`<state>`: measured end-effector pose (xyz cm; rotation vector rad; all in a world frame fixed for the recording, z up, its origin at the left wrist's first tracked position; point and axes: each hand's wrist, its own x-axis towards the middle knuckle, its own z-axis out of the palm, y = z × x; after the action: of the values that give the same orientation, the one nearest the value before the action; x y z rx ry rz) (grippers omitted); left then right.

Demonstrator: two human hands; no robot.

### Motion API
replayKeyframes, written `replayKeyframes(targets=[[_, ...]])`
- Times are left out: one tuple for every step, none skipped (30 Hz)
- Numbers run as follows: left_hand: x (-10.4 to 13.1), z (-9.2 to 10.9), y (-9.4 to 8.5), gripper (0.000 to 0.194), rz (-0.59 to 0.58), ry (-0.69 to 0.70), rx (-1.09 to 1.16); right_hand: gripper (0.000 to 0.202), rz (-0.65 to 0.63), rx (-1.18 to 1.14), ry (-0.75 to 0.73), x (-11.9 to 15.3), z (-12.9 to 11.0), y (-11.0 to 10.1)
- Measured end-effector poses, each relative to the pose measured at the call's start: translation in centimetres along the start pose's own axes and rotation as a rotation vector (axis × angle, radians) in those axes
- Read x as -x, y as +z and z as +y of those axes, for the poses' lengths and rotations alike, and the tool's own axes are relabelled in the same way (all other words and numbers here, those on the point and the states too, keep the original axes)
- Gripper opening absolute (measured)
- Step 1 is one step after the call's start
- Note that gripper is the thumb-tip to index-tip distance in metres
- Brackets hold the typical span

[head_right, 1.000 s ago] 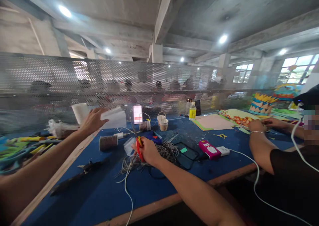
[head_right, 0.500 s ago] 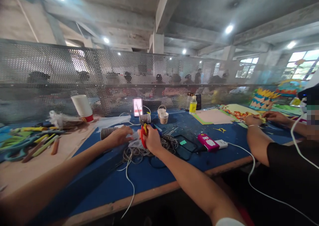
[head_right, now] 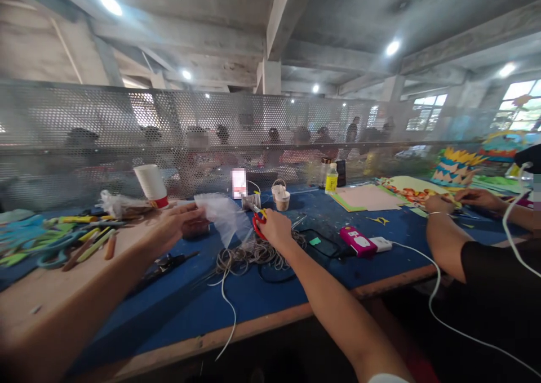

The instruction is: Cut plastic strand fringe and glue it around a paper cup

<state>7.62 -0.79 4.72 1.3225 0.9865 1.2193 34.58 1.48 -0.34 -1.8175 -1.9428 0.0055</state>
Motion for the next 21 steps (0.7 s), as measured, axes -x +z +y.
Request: replayKeyframes(targets=[[0.5,0.1,-0.1,0.022,-0.002,0.008,0.059,0.029,-0.014,0.045,-0.010,-0.1,0.2,0.0],[0.9,0.2,-0.1,0.019,-0.007,0.017,0.108,0.029,-0.031,0.085,-0.017,-0.2,0.5,0.1],[1.3,0.3,-0.1,0.018,-0.015,0.025,0.151,0.030,-0.046,0.116,-0.027,-0.2,0.6,0.2],[1.7,0.4,-0.1,0.017,-0.021,0.030,0.189,0.032,-0.057,0.141,-0.034,-0.2,0.8,0.4],[2.1,0.4,0.0,0.017,-0.028,0.030,0.226,0.034,-0.066,0.159,-0.039,-0.3,0.9,0.5],[2.4,0.5,0.1,0.018,-0.035,0.023,0.263,0.035,-0.070,0.172,-0.044,-0.3,1.0,0.7],[2.7,0.5,0.2,0.018,-0.038,0.009,0.298,0.035,-0.067,0.183,-0.047,-0.3,1.1,0.9],[2.9,0.4,0.3,0.018,-0.040,-0.012,0.331,0.035,-0.059,0.194,-0.050,-0.3,1.1,1.0],[3.0,0.3,0.3,0.018,-0.036,-0.035,0.357,0.035,-0.051,0.205,-0.057,-0.3,1.2,1.1],[3.1,0.1,0.3,0.018,-0.030,-0.056,0.377,0.035,-0.044,0.218,-0.067,-0.3,1.3,1.2],[3.1,-0.1,0.3,0.018,-0.023,-0.072,0.388,0.036,-0.038,0.231,-0.078,-0.3,1.3,1.3],[3.2,-0.4,0.3,0.019,-0.016,-0.083,0.393,0.038,-0.034,0.246,-0.087,-0.4,1.4,1.4],[3.2,-0.7,0.3,0.019,-0.014,-0.089,0.393,0.039,-0.031,0.260,-0.095,-0.4,1.4,1.5],[3.2,-0.9,0.4,0.020,-0.018,-0.094,0.393,0.040,-0.028,0.275,-0.103,-0.4,1.5,1.6],[3.2,-1.1,0.4,0.021,-0.026,-0.100,0.394,0.039,-0.024,0.289,-0.112,-0.3,1.5,1.7],[3.3,-1.2,0.5,0.022,-0.035,-0.104,0.394,0.039,-0.019,0.302,-0.123,-0.3,1.5,1.8],[3.3,-1.3,0.7,0.023,-0.038,-0.103,0.392,0.038,-0.013,0.313,-0.134,-0.3,1.5,1.8],[3.3,-1.4,0.8,0.024,-0.036,-0.097,0.387,0.037,-0.007,0.321,-0.147,-0.2,1.5,1.8],[3.3,-1.6,0.9,0.023,-0.029,-0.085,0.377,0.036,-0.005,0.325,-0.158,-0.1,1.5,1.8],[3.3,-1.8,1.0,0.023,-0.016,-0.070,0.363,0.036,-0.007,0.326,-0.165,0.0,1.5,1.7],[3.3,-2.0,1.1,0.022,-0.003,-0.055,0.348,0.036,-0.013,0.324,-0.169,0.1,1.5,1.6]])
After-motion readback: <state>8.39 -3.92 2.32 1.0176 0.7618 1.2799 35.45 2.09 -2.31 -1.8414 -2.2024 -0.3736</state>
